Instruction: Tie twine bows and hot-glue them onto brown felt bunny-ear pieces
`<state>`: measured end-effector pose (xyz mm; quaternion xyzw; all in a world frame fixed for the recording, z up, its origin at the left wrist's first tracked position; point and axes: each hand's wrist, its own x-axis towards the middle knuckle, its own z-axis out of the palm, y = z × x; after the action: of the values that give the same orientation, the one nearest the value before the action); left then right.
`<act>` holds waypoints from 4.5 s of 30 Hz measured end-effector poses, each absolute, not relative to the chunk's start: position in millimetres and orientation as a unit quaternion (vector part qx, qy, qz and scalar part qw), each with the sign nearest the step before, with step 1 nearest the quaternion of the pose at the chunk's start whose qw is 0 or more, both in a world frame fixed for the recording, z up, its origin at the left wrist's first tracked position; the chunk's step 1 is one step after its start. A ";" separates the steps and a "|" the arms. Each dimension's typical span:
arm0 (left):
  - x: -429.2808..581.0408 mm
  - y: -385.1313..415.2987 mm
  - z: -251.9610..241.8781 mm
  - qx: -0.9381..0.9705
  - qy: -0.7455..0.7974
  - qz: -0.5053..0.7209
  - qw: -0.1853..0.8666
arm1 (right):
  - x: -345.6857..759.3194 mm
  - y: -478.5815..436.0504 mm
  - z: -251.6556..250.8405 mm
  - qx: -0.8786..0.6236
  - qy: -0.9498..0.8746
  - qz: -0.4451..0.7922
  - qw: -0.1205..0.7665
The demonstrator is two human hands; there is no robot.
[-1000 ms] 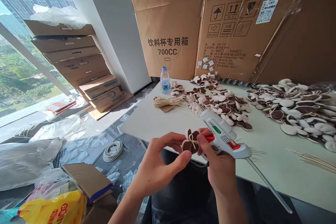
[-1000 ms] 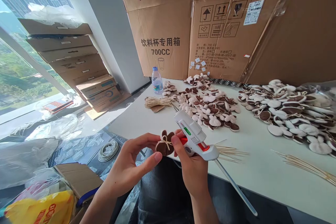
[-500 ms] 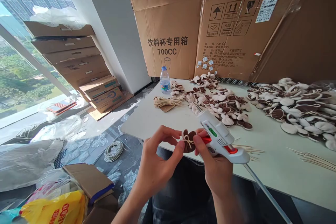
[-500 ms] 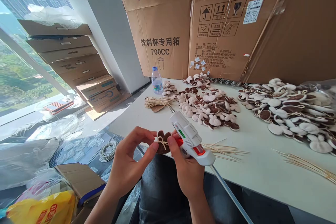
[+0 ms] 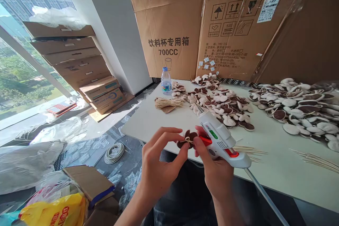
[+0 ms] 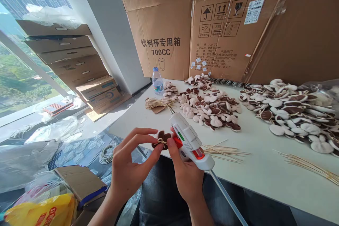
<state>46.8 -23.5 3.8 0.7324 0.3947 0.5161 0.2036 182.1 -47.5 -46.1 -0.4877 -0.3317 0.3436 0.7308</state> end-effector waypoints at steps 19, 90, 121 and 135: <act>46.5 -25.0 0.4 0.718 0.422 0.511 0.214 | 182.8 -48.6 -38.3 -0.485 -0.352 0.372 0.709; 43.3 -21.5 -8.3 0.625 0.439 0.495 0.415 | 167.1 -48.0 -51.2 -0.444 -0.290 0.458 0.714; 47.1 -21.3 -3.4 0.783 0.263 0.563 0.038 | 174.8 -34.4 -47.9 -0.383 -0.203 0.535 0.725; 44.5 -16.5 -2.3 0.810 0.268 0.522 0.003 | 173.5 -35.1 -51.3 -0.414 -0.172 0.502 0.739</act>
<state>44.5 -16.5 -2.3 0.8097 0.2685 0.5218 0.0031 173.5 -35.1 -51.3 -0.4142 -0.1725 0.5021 0.7393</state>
